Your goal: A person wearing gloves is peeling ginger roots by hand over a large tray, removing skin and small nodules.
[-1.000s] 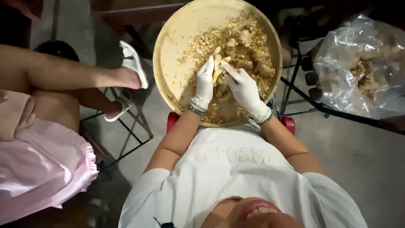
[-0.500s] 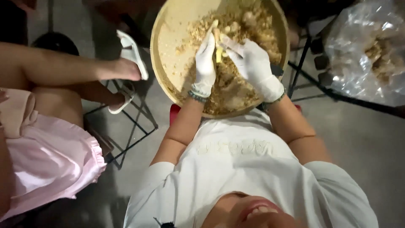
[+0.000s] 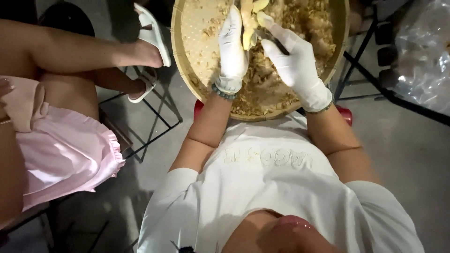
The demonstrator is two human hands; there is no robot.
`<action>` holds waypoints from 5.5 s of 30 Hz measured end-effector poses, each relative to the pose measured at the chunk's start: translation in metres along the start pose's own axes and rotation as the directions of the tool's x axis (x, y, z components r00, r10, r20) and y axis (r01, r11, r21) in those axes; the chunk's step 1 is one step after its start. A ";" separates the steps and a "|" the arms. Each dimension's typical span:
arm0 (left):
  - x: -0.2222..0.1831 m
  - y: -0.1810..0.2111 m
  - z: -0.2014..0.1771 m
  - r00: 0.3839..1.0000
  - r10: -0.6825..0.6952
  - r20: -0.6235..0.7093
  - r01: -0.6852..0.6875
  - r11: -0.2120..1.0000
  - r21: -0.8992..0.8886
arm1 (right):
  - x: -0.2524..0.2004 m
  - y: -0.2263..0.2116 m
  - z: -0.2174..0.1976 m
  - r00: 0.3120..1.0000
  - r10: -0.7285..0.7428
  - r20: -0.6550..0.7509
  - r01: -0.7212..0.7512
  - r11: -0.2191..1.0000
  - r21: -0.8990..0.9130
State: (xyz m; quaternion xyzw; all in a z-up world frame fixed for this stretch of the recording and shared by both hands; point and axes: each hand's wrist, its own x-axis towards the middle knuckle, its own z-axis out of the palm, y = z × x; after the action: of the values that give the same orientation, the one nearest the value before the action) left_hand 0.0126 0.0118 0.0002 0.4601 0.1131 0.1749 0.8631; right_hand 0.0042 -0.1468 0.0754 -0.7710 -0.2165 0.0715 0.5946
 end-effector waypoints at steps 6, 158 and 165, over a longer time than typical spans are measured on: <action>-0.008 0.012 0.016 0.990 0.111 0.088 -0.105 0.992 -0.069 | -0.002 0.008 0.000 1.000 -0.019 0.010 0.020 0.994 -0.106; -0.018 0.031 0.009 0.985 -0.173 -0.003 0.172 0.976 0.133 | -0.015 0.053 0.006 0.939 -0.313 0.142 0.332 0.933 -0.136; -0.006 0.019 0.000 0.969 -0.239 0.068 0.207 0.926 0.315 | -0.008 0.102 0.018 0.778 -0.625 0.064 0.455 0.490 -0.744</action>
State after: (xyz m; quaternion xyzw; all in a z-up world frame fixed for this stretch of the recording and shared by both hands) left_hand 0.0033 0.0193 0.0159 0.5806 0.1447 0.0314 0.8006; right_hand 0.0158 -0.1541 -0.0278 -0.8343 -0.3926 -0.2947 0.2509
